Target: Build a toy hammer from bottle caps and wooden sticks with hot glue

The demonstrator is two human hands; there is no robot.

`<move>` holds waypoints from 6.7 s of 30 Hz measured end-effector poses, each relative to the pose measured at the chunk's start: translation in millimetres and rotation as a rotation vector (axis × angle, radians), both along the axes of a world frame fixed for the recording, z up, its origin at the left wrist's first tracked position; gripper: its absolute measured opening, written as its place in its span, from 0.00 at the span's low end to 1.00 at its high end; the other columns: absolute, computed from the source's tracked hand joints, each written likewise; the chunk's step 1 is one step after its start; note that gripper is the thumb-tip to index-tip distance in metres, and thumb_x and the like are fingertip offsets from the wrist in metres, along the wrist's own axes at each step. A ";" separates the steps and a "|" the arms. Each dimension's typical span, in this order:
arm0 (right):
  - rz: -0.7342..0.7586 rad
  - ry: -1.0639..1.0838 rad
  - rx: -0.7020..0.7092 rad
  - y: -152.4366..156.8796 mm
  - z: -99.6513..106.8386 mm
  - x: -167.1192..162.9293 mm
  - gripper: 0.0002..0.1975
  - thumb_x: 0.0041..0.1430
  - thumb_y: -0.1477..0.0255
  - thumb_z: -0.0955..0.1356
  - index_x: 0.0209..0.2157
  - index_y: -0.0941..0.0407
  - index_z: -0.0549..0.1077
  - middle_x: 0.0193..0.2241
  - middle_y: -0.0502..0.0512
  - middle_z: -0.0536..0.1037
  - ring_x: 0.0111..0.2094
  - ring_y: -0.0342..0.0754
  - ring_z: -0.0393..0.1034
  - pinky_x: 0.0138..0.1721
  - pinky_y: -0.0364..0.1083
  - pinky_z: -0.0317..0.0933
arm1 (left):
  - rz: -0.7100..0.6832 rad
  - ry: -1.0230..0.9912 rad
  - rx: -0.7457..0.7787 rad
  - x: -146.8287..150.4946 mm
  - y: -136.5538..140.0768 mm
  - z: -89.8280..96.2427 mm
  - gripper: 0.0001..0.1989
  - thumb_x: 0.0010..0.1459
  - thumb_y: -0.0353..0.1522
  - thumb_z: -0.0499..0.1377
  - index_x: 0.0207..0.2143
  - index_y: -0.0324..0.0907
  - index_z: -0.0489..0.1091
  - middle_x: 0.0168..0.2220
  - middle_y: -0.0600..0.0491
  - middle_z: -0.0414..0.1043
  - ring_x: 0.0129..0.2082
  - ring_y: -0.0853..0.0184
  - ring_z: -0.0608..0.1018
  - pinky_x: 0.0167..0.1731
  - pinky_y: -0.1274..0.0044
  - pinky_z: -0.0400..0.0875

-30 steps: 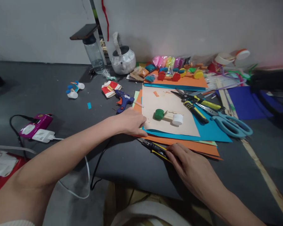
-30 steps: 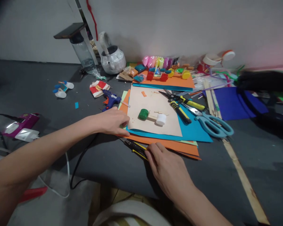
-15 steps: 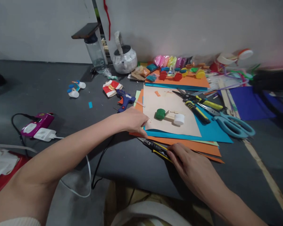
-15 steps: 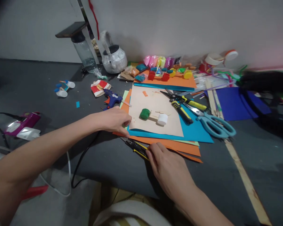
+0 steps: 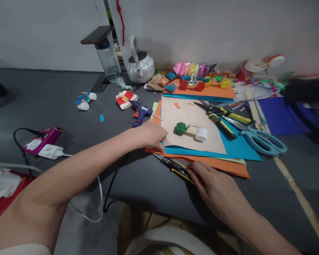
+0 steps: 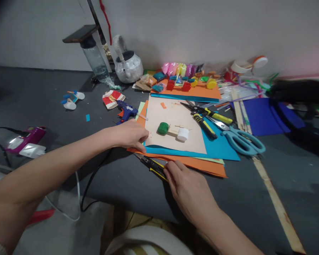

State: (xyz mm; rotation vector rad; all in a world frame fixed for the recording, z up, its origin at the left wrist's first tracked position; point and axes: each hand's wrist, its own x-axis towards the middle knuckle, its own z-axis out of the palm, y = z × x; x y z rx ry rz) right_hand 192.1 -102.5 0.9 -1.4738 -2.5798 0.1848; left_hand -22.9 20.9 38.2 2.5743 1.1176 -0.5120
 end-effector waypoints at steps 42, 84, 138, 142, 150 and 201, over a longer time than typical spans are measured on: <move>-0.496 0.470 -0.078 6.3 27.2 89.6 0.18 0.64 0.55 0.62 0.36 0.52 0.75 0.31 0.53 0.79 0.30 0.51 0.73 0.28 0.46 0.64 | -0.051 -0.287 0.286 -13.0 -57.6 12.2 0.09 0.66 0.34 0.52 0.36 0.39 0.69 0.37 0.48 0.73 0.38 0.61 0.72 0.38 0.71 0.62; -0.122 0.365 -0.144 172.5 19.2 48.1 0.12 0.67 0.66 0.65 0.36 0.59 0.74 0.33 0.52 0.77 0.35 0.46 0.72 0.39 0.48 0.67 | 0.000 -0.245 0.158 75.6 -105.4 -32.0 0.05 0.62 0.24 0.54 0.37 0.40 0.67 0.39 0.49 0.71 0.39 0.61 0.70 0.37 0.72 0.65; -0.430 1.680 -0.948 96.4 45.1 35.1 0.24 0.68 0.59 0.53 0.45 0.56 0.74 0.50 0.61 0.77 0.49 0.52 0.74 0.51 0.52 0.68 | 0.677 -1.233 -0.465 91.6 -83.2 -0.4 0.13 0.62 0.39 0.57 0.44 0.41 0.70 0.41 0.50 0.73 0.38 0.67 0.74 0.33 0.78 0.68; -0.452 1.671 -0.984 82.9 39.2 20.5 0.26 0.68 0.56 0.55 0.43 0.57 0.76 0.52 0.62 0.76 0.52 0.54 0.72 0.52 0.51 0.67 | 0.736 -1.360 -0.756 102.0 -79.5 -6.2 0.18 0.58 0.43 0.60 0.42 0.39 0.69 0.30 0.52 0.71 0.27 0.70 0.73 0.27 0.79 0.68; -0.019 1.134 -0.707 86.7 49.4 39.2 0.24 0.65 0.54 0.62 0.54 0.55 0.73 0.50 0.59 0.77 0.49 0.52 0.72 0.50 0.51 0.66 | 0.815 -1.546 -0.705 99.2 -70.3 -7.5 0.17 0.54 0.45 0.63 0.30 0.40 0.67 0.24 0.58 0.66 0.19 0.76 0.68 0.16 0.84 0.62; -0.145 1.045 -0.817 103.3 4.2 49.6 0.14 0.53 0.62 0.70 0.24 0.57 0.68 0.18 0.45 0.64 0.20 0.40 0.56 0.22 0.42 0.49 | 0.850 -0.955 -0.714 70.1 -41.9 -32.7 0.19 0.60 0.44 0.54 0.23 0.40 0.65 0.16 0.59 0.66 0.10 0.78 0.61 0.13 0.83 0.52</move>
